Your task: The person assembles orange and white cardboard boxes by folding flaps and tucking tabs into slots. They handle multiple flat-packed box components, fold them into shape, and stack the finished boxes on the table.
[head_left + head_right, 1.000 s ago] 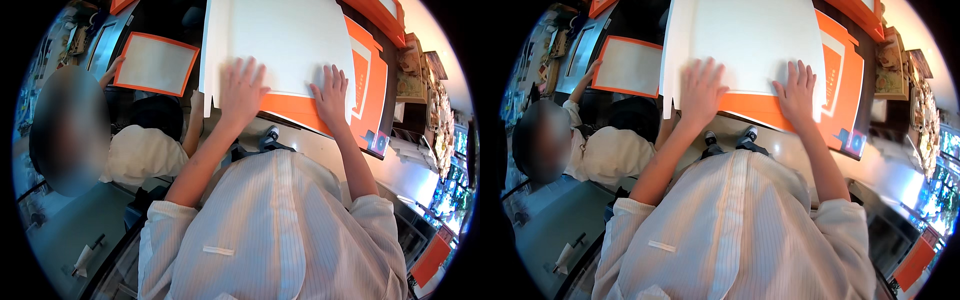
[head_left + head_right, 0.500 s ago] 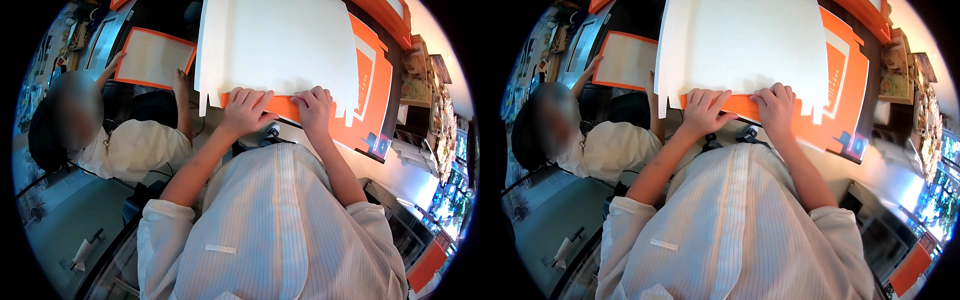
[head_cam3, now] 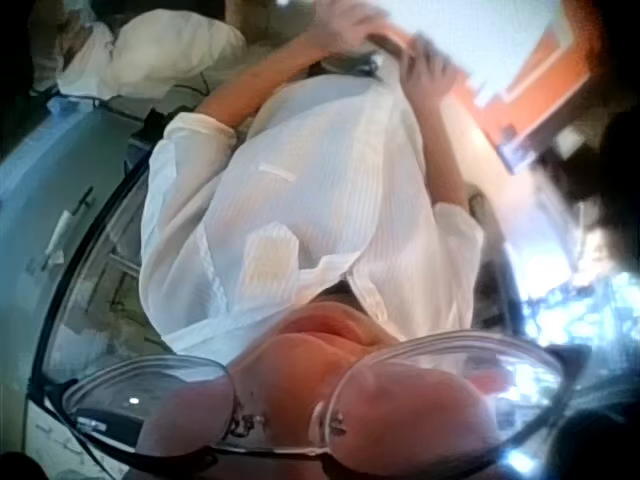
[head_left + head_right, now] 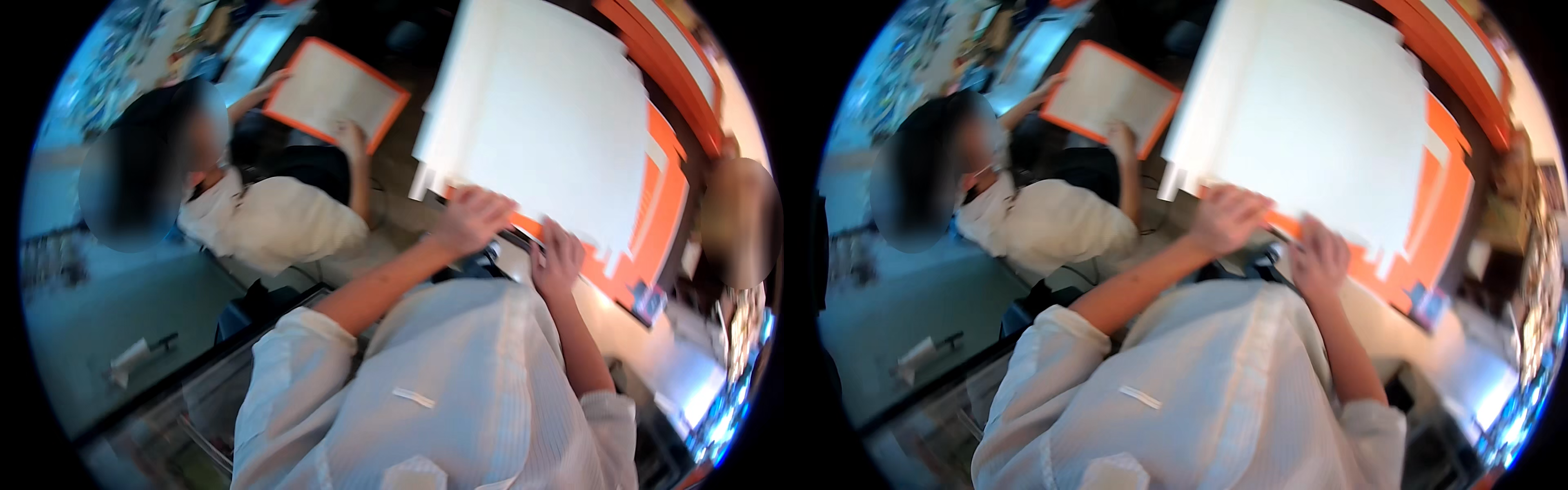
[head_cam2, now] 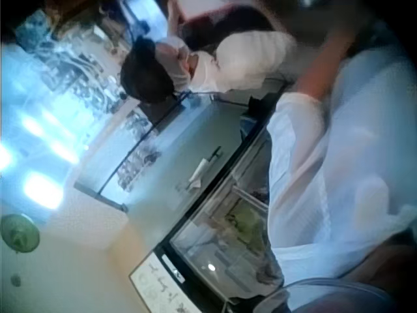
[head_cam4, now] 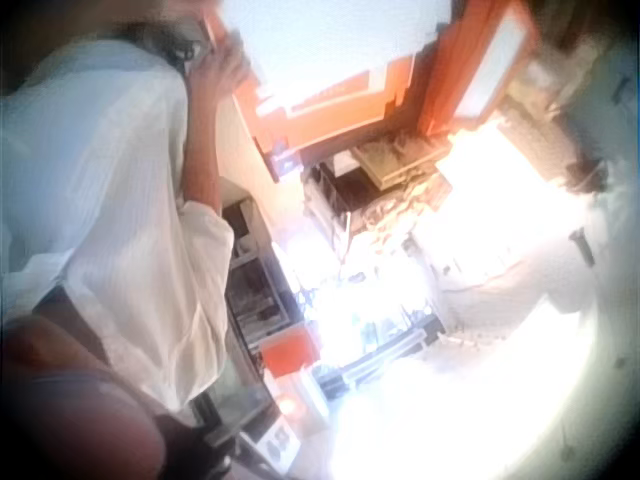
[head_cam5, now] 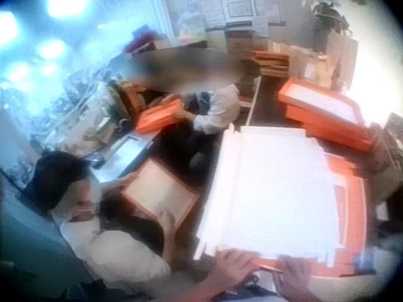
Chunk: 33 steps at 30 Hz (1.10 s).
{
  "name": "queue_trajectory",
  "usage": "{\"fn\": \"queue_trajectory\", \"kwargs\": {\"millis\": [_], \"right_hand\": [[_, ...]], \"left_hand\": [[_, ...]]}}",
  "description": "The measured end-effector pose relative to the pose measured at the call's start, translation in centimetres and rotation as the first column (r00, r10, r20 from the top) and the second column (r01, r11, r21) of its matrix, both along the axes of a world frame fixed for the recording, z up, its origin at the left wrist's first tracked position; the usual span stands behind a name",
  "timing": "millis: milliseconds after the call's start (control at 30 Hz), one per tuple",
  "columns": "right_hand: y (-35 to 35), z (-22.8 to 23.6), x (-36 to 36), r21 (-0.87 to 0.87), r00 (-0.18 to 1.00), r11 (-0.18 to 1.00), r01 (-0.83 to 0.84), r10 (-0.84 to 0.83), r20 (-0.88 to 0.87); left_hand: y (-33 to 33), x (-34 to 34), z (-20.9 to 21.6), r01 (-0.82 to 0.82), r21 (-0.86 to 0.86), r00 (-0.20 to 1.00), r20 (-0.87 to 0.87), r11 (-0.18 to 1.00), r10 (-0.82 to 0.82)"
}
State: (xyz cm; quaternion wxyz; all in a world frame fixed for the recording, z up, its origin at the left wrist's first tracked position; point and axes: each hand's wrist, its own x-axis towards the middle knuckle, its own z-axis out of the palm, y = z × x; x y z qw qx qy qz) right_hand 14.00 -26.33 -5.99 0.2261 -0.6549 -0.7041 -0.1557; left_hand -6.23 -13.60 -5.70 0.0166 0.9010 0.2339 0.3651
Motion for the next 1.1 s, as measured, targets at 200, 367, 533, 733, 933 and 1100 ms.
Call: {"fn": "queue_trajectory", "kwargs": {"millis": [200, 367, 533, 733, 933, 1100], "right_hand": [[-1.3, 2.4, -0.1, -0.210, 0.993, 0.970, 0.120, -0.119, 0.021], [-2.8, 0.5, 0.3, -0.265, 0.978, 0.941, 0.209, -0.208, 0.030], [-2.9, 1.7, 0.6, -0.336, 0.959, 0.924, 0.182, -0.242, -0.145], [-5.9, 1.1, -0.7, -0.216, 0.943, 0.921, 0.324, -0.334, -0.008], [-3.5, 2.6, 0.4, -0.174, 0.963, 0.958, 0.227, -0.248, -0.111], [-3.5, 3.5, 0.9, -0.193, 0.988, 0.974, 0.122, -0.138, -0.074]], "left_hand": [[-0.6, -1.7, 2.1, -0.041, -0.079, 0.999, 0.024, 0.996, 0.043], [-2.0, -3.5, -0.3, -0.243, 0.049, 0.946, -0.210, 0.969, 0.248], [-1.8, -3.7, 0.2, -0.226, -0.038, 0.963, -0.162, 0.973, 0.217], [-0.6, -3.4, 2.5, -0.154, -0.049, 0.986, -0.065, 0.987, 0.151], [0.7, -3.9, 2.2, -0.054, -0.041, 0.993, -0.106, 0.998, 0.049], [1.4, -4.3, 2.2, -0.041, 0.048, 0.993, -0.113, 0.998, 0.046]]}}
